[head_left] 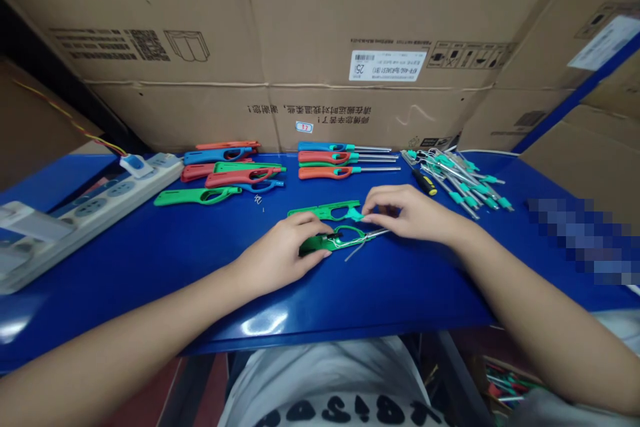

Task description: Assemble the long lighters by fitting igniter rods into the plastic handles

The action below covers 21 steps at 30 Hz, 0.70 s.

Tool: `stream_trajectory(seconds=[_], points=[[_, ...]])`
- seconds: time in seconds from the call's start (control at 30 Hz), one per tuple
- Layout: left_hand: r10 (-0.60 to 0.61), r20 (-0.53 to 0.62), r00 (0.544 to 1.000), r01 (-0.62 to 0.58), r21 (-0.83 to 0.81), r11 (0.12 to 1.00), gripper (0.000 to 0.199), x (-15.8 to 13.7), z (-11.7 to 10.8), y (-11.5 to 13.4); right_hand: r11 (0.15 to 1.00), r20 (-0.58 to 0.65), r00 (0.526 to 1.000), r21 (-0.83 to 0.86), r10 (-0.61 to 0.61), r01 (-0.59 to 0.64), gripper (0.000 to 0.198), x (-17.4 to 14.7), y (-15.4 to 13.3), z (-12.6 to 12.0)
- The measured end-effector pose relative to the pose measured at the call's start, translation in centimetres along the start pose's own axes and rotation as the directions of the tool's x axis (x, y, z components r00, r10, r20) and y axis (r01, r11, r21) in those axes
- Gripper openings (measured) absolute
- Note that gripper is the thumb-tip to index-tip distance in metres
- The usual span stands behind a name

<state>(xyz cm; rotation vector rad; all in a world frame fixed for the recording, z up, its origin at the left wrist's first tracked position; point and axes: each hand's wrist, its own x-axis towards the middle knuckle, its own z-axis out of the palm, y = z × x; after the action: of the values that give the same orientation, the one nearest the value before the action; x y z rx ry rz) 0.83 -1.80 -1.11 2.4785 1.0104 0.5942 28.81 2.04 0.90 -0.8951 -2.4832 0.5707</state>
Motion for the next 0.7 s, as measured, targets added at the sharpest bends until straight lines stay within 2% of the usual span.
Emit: stream_trajectory(seconds=[0.07, 0.2, 0.37, 0.53, 0.7], points=[[-0.009, -0.005, 1.0, 0.009, -0.004, 1.0, 0.026, 0.0, 0.0, 0.1, 0.999, 0.068, 0.997, -0.016, -0.029, 0.03, 0.015, 0.2, -0.7, 0.8], [-0.024, -0.005, 1.0, 0.024, -0.011, 1.0, 0.025, -0.1, -0.1, 0.2, 0.992, 0.157, 0.988, -0.125, -0.009, 0.028, 0.017, 0.2, -1.4, 1.4], [-0.024, -0.013, 1.0, 0.024, -0.003, 1.0, 0.024, -0.1, -0.1, 0.1, 0.991, 0.161, 0.987, -0.124, -0.021, 0.041, 0.017, 0.2, -1.4, 1.4], [-0.023, -0.009, 1.0, 0.023, -0.017, 1.0, 0.023, -0.2, 0.0, 0.1, 0.989, 0.163, 0.986, -0.14, -0.026, 0.049, 0.017, 0.3, -1.4, 2.4], [-0.072, -0.002, 0.997, 0.072, -0.028, 0.997, 0.024, -0.1, -0.1, 0.2, 0.988, 0.152, 0.988, -0.147, -0.021, 0.044, 0.014, 0.3, -1.3, 3.1]])
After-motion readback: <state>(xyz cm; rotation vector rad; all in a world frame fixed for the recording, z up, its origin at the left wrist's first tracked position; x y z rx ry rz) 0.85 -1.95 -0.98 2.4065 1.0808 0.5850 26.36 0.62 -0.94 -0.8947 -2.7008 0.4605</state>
